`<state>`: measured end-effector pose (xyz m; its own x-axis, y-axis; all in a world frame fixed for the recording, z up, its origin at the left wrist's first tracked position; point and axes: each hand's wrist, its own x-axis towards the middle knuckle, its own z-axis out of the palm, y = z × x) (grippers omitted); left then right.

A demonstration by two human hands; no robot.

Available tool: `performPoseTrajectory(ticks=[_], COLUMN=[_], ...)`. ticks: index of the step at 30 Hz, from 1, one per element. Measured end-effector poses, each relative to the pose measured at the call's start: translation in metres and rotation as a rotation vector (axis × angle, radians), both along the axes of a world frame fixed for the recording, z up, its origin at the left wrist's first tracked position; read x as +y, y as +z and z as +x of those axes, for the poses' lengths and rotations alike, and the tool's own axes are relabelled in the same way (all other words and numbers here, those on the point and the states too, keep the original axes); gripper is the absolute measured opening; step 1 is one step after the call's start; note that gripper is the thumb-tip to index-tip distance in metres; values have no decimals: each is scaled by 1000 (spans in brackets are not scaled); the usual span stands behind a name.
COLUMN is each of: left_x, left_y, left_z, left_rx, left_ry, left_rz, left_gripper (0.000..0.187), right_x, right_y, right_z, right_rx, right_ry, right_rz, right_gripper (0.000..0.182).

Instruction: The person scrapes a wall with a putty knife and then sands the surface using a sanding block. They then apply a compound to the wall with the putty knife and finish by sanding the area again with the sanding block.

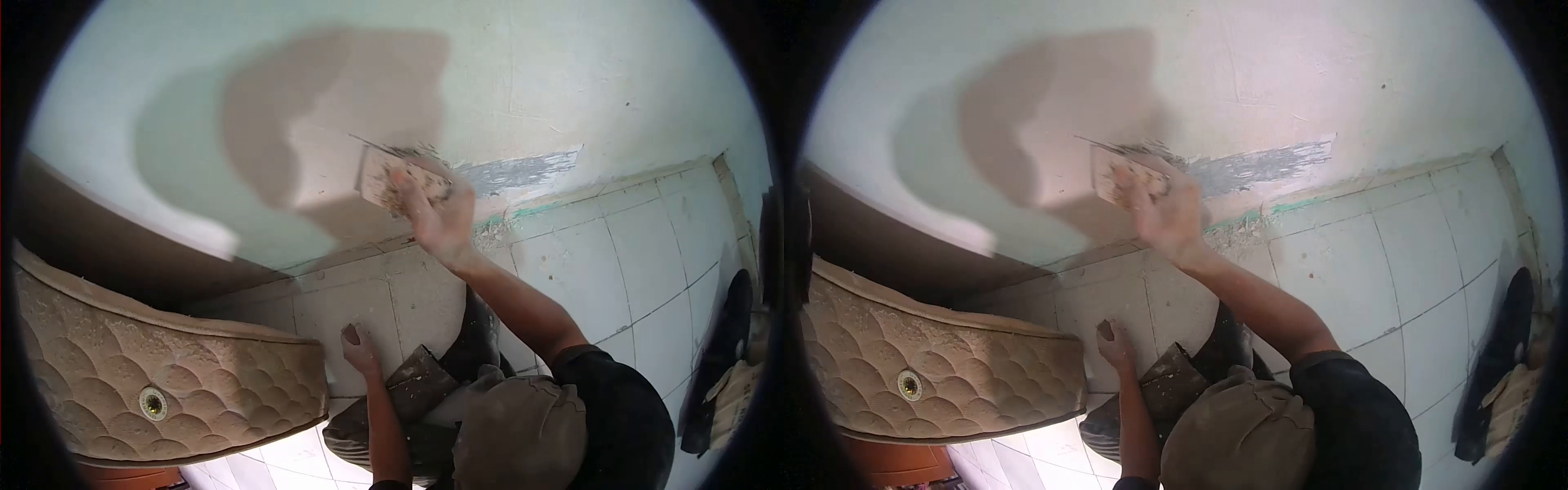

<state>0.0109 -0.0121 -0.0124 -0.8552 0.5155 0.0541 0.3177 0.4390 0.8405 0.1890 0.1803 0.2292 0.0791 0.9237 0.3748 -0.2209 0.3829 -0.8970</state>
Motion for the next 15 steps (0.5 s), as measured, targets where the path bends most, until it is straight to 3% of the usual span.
performPoseTrajectory(ticks=[2, 4, 5, 7, 10, 14, 15], left_x=[-1, -1, -2, 6, 36, 108, 125], left_y=[11, 25, 33, 48, 56, 121, 145], left_z=[8, 16, 23, 40, 68, 105, 112], left_rx=[67, 279, 277, 527, 489, -671, -761], left_ry=[-48, -377, -375, -674, -688, -536, -521], left_rz=[4, -210, -211, -442, -276, 571, 647], left_gripper=[33, 31, 31, 28, 30, 44, 43], right_x=[-4, -12, -16, -24, -23, -12, -11], right_y=[-37, -67, -78, -84, -64, -56, -54], right_z=[12, 25, 31, 40, 34, 21, 20], right_rx=[10, 137, 135, 59, 114, 74, 81], right_ry=[-16, -11, -9, -68, -73, -37, -6], right_rz=[-85, -179, -180, -290, -151, -143, -197], right_gripper=[25, 25, 25, 26, 26, 26, 27])
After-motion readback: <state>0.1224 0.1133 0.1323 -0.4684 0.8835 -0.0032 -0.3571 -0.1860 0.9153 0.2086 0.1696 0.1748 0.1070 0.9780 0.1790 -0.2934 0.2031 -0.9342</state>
